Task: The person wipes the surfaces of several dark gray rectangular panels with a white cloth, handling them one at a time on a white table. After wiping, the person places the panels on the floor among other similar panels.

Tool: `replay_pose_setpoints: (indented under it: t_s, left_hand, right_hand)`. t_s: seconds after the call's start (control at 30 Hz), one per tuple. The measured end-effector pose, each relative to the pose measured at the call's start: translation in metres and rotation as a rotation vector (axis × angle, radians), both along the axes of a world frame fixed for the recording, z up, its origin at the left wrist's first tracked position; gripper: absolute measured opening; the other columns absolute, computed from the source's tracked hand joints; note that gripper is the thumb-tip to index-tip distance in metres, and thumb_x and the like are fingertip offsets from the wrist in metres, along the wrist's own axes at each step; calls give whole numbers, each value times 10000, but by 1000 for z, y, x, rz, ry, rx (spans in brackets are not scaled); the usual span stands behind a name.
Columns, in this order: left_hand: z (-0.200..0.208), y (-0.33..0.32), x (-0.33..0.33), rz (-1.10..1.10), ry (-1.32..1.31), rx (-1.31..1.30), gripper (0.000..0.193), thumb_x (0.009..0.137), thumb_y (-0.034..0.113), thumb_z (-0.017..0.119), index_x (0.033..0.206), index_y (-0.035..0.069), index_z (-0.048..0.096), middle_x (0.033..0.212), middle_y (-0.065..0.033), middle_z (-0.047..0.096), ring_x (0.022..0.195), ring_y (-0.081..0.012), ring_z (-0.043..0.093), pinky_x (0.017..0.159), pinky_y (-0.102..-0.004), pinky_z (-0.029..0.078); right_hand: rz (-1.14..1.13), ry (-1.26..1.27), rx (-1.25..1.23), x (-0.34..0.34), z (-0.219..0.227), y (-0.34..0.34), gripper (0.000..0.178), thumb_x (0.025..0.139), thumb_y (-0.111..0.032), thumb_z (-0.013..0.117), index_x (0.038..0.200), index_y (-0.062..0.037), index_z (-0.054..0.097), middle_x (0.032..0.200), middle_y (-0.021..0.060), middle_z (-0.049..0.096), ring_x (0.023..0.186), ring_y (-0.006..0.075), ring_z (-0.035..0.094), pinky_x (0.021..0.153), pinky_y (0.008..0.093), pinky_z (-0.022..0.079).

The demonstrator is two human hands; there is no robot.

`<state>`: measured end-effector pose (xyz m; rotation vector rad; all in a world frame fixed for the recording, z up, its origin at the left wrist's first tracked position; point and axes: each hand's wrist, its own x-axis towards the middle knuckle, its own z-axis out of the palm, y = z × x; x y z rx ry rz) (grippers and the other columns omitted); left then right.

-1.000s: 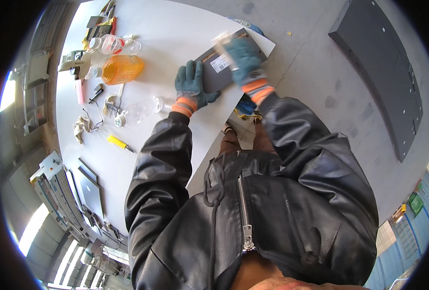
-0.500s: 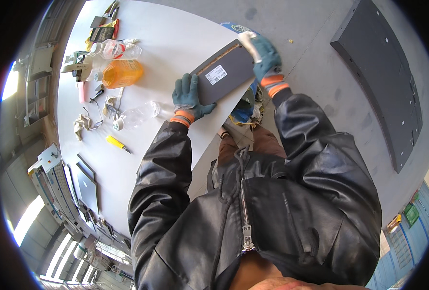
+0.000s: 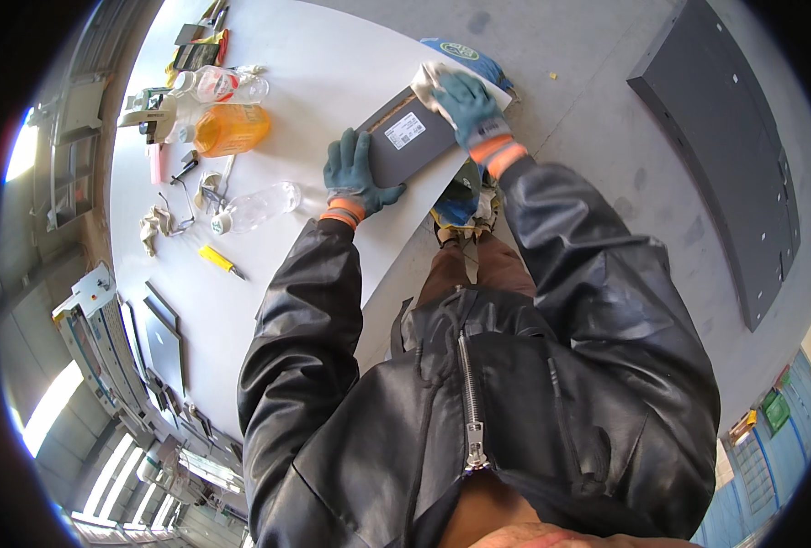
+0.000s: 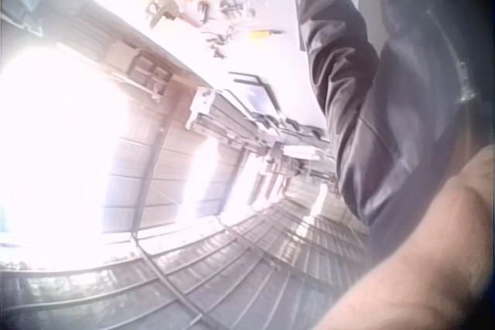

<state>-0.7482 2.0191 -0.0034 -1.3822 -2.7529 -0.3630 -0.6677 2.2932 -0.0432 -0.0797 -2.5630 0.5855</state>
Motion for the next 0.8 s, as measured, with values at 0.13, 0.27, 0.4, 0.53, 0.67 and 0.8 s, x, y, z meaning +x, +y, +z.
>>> replay_pose_setpoints:
  t_s: [0.13, 0.27, 0.4, 0.53, 0.67, 0.8]
  left_hand:
    - [-1, -1, 0, 34, 4, -6, 1139, 515, 650, 815, 1418, 78, 425, 1406, -183, 433, 1220, -419, 450, 964, -547, 453]
    - [23, 15, 1, 131, -255, -193, 1184, 512, 609, 864, 1477, 88, 417, 1509, -217, 384, 1332, -458, 393, 1070, -559, 401]
    - [23, -2, 8, 262, -375, 62, 1174, 591, 579, 889, 1498, 1, 418, 1400, -238, 533, 1227, -366, 554, 1049, -476, 452]
    - [38, -21, 22, 554, -1483, 826, 621, 845, 36, 731, 1417, -46, 504, 1192, -143, 654, 1014, -209, 634, 786, -318, 553]
    - [7, -54, 43, 187, -1078, 878, 359, 801, -146, 656, 1113, 31, 655, 1079, -72, 632, 943, -192, 618, 779, -340, 557]
    - [47, -37, 58, 187, -943, 806, 333, 911, 55, 663, 1239, 44, 603, 1099, -53, 614, 935, -162, 597, 784, -317, 539]
  right_hand:
    - [27, 8, 48, 70, 5, -14, 435, 859, -108, 635, 1293, -120, 647, 1528, 55, 481, 1380, 291, 459, 1132, 427, 432]
    - [182, -17, -1422, 97, 13, -30, 315, 940, -77, 606, 1243, -104, 686, 1307, 102, 661, 1230, 263, 612, 1075, 411, 490]
    - [-389, 69, -870, 75, 46, -42, 293, 985, -59, 536, 1238, -39, 682, 1237, 123, 695, 1171, 250, 641, 1043, 362, 482]
    - [-301, 121, -590, 36, 39, -70, 411, 963, -102, 554, 1365, -41, 610, 1372, 192, 615, 1277, 343, 581, 1107, 384, 436]
    - [194, -592, 26, 40, 31, -108, 851, 804, -512, 731, 1547, -226, 429, 1673, 170, 245, 1556, 372, 177, 1258, 525, 105]
    - [95, -543, -272, 51, 103, -77, 745, 854, -509, 699, 1503, -203, 500, 1634, 162, 340, 1538, 367, 233, 1257, 491, 150]
